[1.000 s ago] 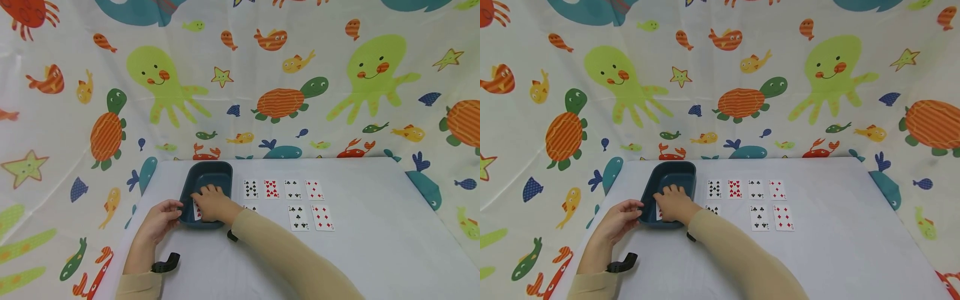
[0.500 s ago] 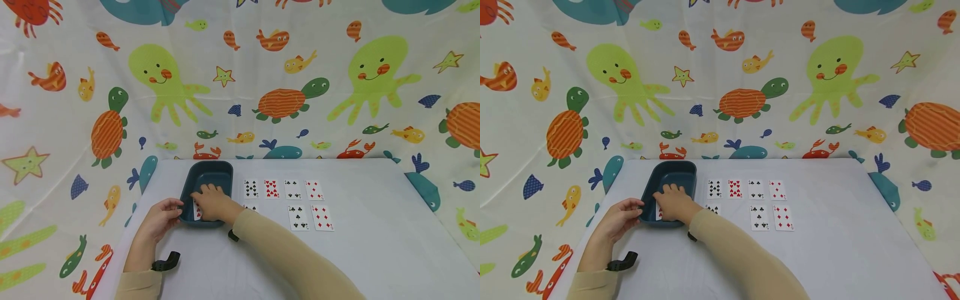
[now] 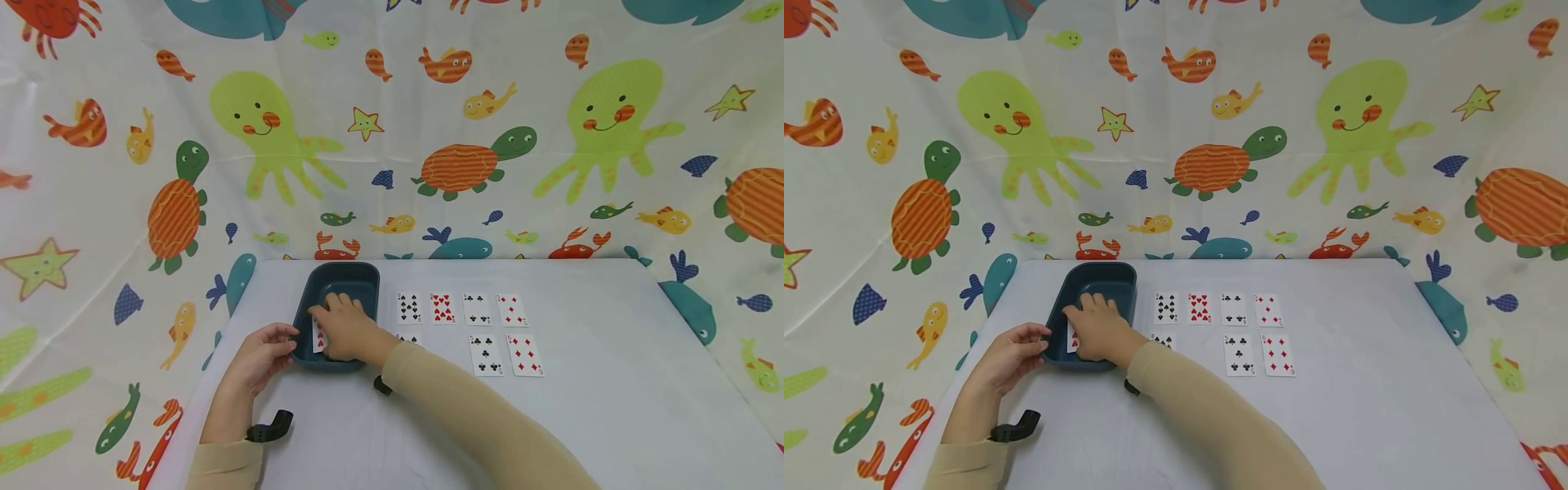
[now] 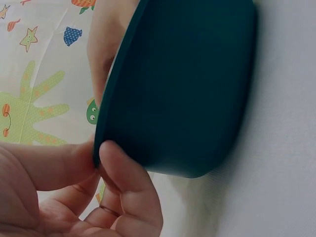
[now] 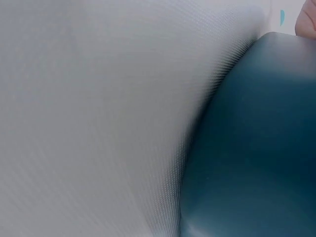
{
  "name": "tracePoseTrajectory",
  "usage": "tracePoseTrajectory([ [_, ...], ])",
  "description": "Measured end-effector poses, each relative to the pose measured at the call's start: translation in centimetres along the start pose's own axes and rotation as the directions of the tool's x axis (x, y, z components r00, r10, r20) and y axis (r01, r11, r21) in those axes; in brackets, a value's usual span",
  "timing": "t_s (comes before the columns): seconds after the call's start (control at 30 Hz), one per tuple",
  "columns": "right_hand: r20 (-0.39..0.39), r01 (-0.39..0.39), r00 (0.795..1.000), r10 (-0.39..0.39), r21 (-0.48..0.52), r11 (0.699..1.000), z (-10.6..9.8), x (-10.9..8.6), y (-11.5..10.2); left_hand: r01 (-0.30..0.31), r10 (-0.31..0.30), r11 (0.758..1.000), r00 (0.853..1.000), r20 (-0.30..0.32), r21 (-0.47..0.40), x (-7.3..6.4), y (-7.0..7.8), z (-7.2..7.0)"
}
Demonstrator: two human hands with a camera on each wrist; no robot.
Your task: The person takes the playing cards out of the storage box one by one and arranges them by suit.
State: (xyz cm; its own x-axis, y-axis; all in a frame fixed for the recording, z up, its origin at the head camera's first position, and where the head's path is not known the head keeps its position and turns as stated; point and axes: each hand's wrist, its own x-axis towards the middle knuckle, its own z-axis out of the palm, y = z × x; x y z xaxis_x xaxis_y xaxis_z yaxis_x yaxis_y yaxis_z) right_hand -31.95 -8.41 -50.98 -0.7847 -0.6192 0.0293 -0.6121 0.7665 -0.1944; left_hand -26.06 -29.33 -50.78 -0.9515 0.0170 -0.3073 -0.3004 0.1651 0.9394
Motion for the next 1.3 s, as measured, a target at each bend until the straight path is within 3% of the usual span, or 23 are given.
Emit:
tracePoseTrajectory([
  [0.33,-0.062,0.007,0.998,-0.004,0.051,0.999,-0.7,0.0,0.1,0.011,-0.011,1.0,1.0,0.002,0.004,0.1,0.0,0.1],
  [0.47,-0.051,0.007,0.999,-0.001,0.122,0.992,-1.4,-0.2,0.4,0.014,-0.014,1.0,1.0,0.002,0.01,0.1,0.1,0.0],
  [0.6,-0.037,-0.013,0.999,0.022,0.216,0.976,-2.1,-0.7,0.8,0.013,-0.013,1.0,1.0,0.002,0.011,0.1,0.1,0.0],
  [0.87,-0.021,-0.025,0.999,0.034,0.308,0.951,-3.1,-1.9,1.6,0.019,-0.019,1.0,1.0,-0.002,0.018,0.1,0.1,0.0],
  [1.3,-0.019,-0.061,0.997,0.078,0.461,0.885,-4.7,-4.5,2.5,0.014,-0.014,1.0,1.0,-0.003,0.025,0.0,0.3,0.0],
])
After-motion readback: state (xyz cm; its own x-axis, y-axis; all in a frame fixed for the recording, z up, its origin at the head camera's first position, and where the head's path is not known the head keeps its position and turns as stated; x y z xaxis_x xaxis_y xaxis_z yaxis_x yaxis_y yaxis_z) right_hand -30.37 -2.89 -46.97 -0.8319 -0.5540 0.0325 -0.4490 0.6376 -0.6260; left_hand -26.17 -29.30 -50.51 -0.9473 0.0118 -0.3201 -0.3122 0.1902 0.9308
